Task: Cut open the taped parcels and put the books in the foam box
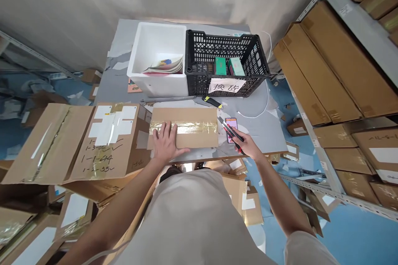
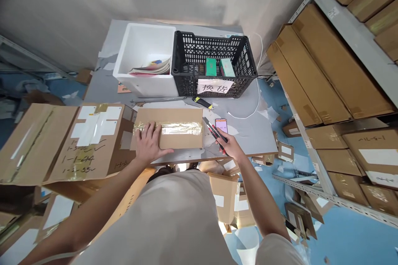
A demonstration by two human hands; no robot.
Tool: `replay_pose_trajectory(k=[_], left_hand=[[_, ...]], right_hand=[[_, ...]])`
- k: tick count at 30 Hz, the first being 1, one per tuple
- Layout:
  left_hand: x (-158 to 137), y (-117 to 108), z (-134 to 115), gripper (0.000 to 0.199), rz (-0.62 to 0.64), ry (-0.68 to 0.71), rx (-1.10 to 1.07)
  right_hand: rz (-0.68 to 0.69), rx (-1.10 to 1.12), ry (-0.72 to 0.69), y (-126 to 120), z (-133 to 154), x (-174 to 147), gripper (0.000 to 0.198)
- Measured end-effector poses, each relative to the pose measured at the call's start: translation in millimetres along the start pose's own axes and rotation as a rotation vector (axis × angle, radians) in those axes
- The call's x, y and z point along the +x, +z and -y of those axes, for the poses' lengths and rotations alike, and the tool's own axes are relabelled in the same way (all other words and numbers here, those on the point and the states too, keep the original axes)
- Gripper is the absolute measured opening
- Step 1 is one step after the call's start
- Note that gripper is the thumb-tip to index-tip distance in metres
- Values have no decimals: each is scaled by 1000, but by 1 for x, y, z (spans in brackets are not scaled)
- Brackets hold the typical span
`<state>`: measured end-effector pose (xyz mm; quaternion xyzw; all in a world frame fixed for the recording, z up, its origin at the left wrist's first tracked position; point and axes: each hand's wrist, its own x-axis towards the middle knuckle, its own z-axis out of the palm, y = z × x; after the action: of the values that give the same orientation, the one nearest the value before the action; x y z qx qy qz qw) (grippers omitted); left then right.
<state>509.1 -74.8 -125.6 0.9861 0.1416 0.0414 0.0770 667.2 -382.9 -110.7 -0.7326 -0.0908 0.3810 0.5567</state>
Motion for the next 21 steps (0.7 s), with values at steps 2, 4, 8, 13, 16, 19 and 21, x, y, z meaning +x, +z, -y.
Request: replay_pose_trajectory(k=[2, 4, 8, 13, 16, 19, 21], left_hand=[[0, -1, -3, 115, -1, -42, -3], [0, -1, -5, 115, 8, -61, -2], [0, -4, -6, 116, 44, -70, 13], [3, -7, -7, 117, 67, -75, 25], [5, -7, -7, 115, 63, -76, 15], [6, -7, -8, 112, 51, -80, 4], [7, -7, -9, 112, 44, -93, 3]], right_hand=[[32, -17, 11, -1, -1, 0, 65], [56, -38, 22, -3, -1, -2, 64], [136, -82, 74, -7, 6, 0, 63], [252, -135, 94, -11, 14, -3, 61], [315, -140, 155, -7, 3, -19, 62], [269, -121, 191, -6, -10, -36, 63], [224, -102, 193, -15, -13, -46, 63]])
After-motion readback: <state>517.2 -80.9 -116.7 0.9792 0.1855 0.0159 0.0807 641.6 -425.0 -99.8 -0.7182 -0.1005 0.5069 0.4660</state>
